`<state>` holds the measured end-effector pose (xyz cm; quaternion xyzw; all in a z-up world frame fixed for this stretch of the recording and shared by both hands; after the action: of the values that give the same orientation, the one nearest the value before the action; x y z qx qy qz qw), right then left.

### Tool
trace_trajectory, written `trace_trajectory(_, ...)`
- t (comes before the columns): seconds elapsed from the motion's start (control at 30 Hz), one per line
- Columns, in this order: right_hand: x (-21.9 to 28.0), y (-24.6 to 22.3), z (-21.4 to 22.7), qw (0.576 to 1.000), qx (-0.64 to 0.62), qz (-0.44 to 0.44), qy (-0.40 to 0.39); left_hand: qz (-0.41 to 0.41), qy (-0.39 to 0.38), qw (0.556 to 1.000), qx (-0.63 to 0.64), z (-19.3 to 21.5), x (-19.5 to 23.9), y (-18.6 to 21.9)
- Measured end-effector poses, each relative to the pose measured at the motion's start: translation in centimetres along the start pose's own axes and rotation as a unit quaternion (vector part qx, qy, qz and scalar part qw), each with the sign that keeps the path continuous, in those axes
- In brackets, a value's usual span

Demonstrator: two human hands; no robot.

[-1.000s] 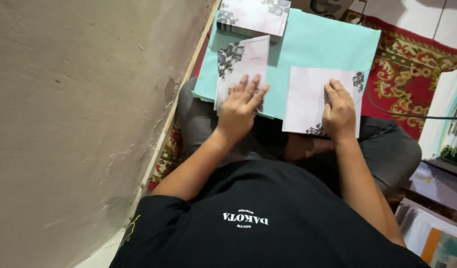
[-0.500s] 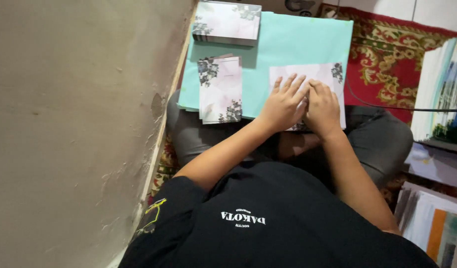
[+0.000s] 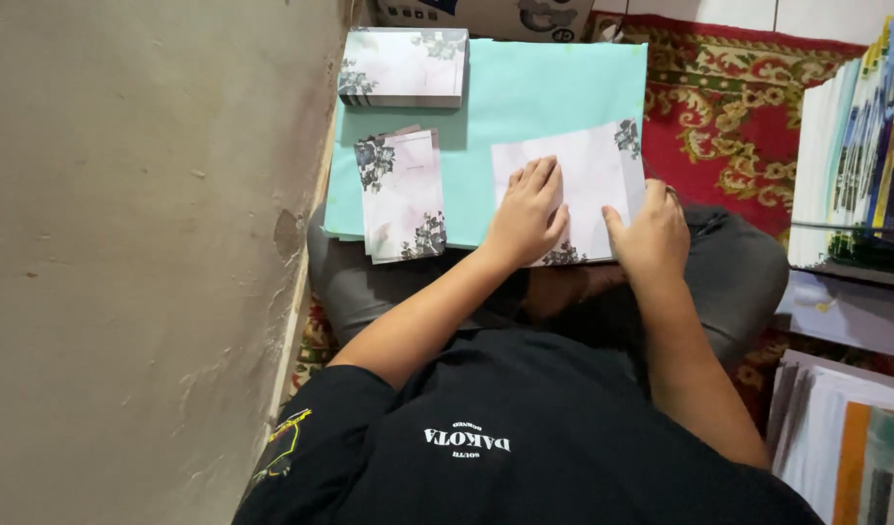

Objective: Manually folding printed paper sheets into booklets and stacking them on a work surface.

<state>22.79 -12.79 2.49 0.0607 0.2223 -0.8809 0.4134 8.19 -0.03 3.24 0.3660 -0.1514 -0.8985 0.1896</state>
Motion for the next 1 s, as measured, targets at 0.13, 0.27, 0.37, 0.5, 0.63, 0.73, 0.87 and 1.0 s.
trace_trajectory(0.13,1.4,-7.7,5.0,0.996,-0.011,0.079,0.041,0.119,-0.088,0.978,0.149,0.3,-1.5,-1.9)
trace_trajectory(0.27,3.9,-15.3,7.2,0.976,0.079,0.189,0.070,0.196,-0.173,0.930,0.259,0.8,-1.3,-2.7)
trace_trajectory(0.37,4.7,-17.3,7.1,0.959,0.135,0.231,0.093,0.205,-0.178,0.917,0.293,1.2,-1.1,-2.8)
trace_trajectory(0.5,4.5,-16.7,6.0,0.969,0.107,0.219,0.046,0.223,-0.176,0.896,0.340,2.3,-1.3,-2.7)
trace_trajectory(0.63,2.8,-14.9,8.3,0.987,-0.032,0.150,-0.041,0.244,-0.162,0.886,0.359,2.3,-1.3,-3.0)
trace_trajectory(0.73,1.6,-10.9,8.5,0.978,-0.174,0.061,-0.097,0.247,-0.163,0.886,0.357,2.3,-0.9,-2.9)
trace_trajectory(0.87,1.7,-9.6,8.2,0.979,-0.170,0.078,-0.078,0.259,-0.164,0.882,0.359,2.3,-1.0,-2.8)
trace_trajectory(1.0,2.3,-11.6,8.3,0.980,-0.131,0.148,-0.030,0.254,-0.156,0.887,0.352,1.4,-0.9,-3.1)
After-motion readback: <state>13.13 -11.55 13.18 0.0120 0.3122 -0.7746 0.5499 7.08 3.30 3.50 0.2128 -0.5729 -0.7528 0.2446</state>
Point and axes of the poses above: each hand's wrist, its own x-axis away from the middle knuckle, its own z-axis out of the back of the hand, y = z × x, the point moved 9 cm from there along -x, towards the middle knuckle, and after that the axes turned 6 degrees about y, right-handed, at the moved point
